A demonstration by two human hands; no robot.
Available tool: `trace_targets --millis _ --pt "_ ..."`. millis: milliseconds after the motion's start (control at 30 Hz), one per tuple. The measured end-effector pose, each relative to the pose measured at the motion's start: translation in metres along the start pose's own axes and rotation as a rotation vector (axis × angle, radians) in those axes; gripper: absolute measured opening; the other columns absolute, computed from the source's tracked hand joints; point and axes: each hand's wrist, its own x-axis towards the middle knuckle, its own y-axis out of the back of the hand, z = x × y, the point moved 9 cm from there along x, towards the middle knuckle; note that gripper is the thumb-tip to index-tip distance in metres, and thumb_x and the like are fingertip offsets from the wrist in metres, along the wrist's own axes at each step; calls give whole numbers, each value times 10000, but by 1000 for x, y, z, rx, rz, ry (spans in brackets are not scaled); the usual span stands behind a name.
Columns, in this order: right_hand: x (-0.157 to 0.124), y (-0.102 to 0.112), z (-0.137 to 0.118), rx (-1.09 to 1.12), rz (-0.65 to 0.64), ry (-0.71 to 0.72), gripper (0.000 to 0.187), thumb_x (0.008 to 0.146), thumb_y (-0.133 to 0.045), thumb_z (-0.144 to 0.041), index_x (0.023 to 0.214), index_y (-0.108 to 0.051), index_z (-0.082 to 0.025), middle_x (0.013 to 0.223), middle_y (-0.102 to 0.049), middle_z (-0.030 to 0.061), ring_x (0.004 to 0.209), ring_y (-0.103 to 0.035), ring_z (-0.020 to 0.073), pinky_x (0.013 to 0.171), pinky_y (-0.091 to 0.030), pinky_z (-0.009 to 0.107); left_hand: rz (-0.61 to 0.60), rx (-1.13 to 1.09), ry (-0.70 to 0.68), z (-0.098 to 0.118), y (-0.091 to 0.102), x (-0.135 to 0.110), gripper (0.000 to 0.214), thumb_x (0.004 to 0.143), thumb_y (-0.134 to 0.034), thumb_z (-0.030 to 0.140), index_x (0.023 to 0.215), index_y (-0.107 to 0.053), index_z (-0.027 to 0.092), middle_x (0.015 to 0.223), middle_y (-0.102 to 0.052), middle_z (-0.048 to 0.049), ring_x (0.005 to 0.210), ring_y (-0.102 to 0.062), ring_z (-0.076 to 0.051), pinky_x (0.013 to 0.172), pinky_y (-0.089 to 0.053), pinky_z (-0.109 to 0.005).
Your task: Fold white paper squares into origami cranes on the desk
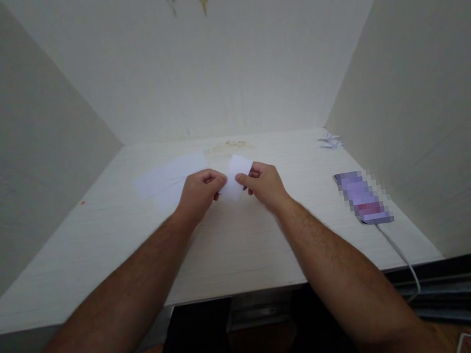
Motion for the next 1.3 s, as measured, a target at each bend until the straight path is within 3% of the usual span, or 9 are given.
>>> trace_targets --millis 200,433,633,833,1033,1300 --pt "-5 -11 -1 -100 -91 15 225 723 -704 -379 752 -665 -159 504 -585 -29 403 -487 92 393 -362 226 -10 -156 10 -7 -4 2 152 678 -687 257 778 -620 164 570 -570 37 448 -486 -77 426 -362 -204" --pt "-5 -12 -7 20 -121 49 216 694 -701 -327 864 -749 -203 562 -627 -33 466 -529 100 457 -455 251 -64 -306 -1 -1 -7 1 138 651 -692 190 741 -591 163 590 -562 40 492 -512 -66 476 -410 -198" --pt "-11 -17 -14 11 -202 33 238 655 -636 -221 833 -792 -239 637 -688 -8 540 -587 118 556 -507 288 -20 -400 144 -11 -4 1 102 678 -659 182 754 -597 154 609 -570 16 504 -545 -83 473 -455 -211" --pt "-10 -8 -20 -55 -124 56 210 666 -633 -244 805 -791 -223 647 -692 5 530 -581 121 529 -490 285 -91 -359 244 -13 -6 -3 222 701 -729 287 847 -648 141 692 -615 -18 579 -607 -120 512 -544 -265" --pt "-8 -12 -16 -127 -121 99 158 690 -700 -286 807 -777 -212 563 -641 -15 482 -540 103 472 -431 253 0 -311 215 -13 1 -2 217 641 -782 219 777 -657 106 692 -653 -46 587 -627 -126 521 -544 -257" --pt "-6 -10 -14 -161 -106 121 160 691 -706 -276 814 -770 -195 540 -621 -22 468 -527 98 458 -399 246 7 -296 182 -12 2 0 167 652 -755 200 743 -656 101 669 -662 -47 560 -628 -133 495 -538 -260"
